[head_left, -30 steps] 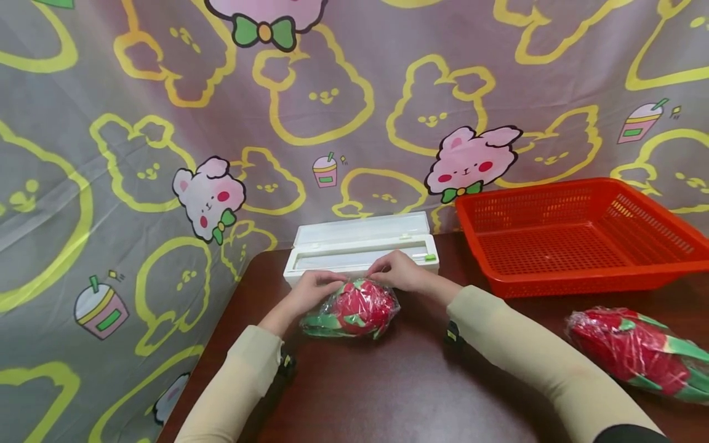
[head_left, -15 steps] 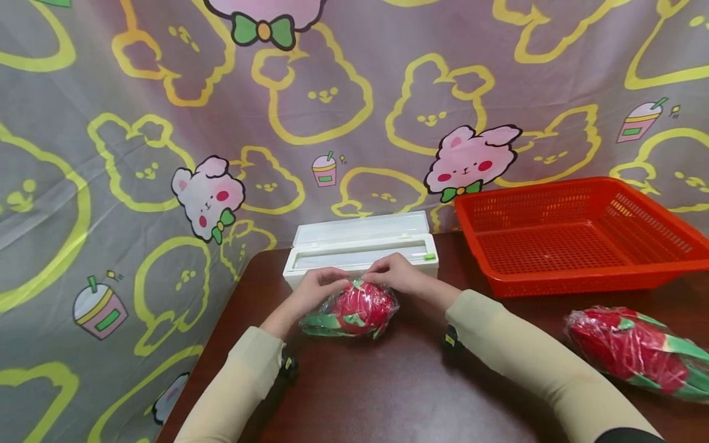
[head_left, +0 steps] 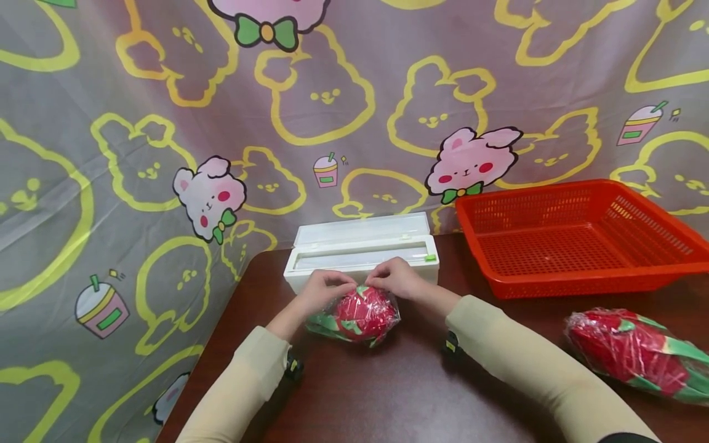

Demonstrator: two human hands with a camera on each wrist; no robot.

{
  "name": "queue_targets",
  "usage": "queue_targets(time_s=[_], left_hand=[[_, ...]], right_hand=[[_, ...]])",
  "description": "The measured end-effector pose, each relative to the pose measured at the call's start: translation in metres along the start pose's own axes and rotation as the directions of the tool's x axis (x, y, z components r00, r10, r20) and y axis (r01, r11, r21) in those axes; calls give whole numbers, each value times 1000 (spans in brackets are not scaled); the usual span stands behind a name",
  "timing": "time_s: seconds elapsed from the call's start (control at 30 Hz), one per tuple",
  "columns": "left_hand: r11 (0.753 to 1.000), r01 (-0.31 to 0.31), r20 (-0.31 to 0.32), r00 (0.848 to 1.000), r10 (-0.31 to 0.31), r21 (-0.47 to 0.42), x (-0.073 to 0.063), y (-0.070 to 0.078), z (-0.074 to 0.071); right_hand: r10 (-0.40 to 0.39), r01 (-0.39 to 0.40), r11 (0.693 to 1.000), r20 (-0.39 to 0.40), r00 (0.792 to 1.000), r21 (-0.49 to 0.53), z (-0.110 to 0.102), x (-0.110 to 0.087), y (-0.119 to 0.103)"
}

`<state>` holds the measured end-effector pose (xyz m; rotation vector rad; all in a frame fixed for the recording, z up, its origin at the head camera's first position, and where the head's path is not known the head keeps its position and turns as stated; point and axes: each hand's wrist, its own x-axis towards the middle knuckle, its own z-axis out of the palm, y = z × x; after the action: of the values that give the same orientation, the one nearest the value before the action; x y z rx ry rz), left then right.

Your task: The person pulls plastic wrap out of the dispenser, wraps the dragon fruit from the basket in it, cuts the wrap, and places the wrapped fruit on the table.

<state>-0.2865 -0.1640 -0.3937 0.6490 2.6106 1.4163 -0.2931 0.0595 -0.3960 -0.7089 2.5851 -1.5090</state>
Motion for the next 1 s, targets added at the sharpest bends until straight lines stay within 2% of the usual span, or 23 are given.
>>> queue_targets(time_s=[0.1,0.2,0.3,0.4,0.53,0.73,1.0], left_hand=[[1000,1,-10,1000,-1,2,-1,1,1],[1000,-12,20,1000,13,-9,-6,3,-2],[998,-58,91,994,59,-19,-15,5,-8],[995,-102,174,980,99,5,-26,2,-12],[991,-122,237,966,104,60,-38,-1,-12],[992,-102,211,974,85,71,-42,-6,-5],[991,-82,138,988,66,110,-39,-8,1]], right_hand=[[-19,19,1000,21,1000,21,-5,-6,-1],[-54,53,998,50,997,17,-13,-15,1],[-83,82,997,76,994,5,-22,-28,8],[-102,102,995,101,990,7,-28,-41,19],[-122,115,991,107,987,66,-28,-49,30],[-117,108,983,56,992,149,-19,-47,32],[7,-2,996,-56,998,89,-12,-39,24]])
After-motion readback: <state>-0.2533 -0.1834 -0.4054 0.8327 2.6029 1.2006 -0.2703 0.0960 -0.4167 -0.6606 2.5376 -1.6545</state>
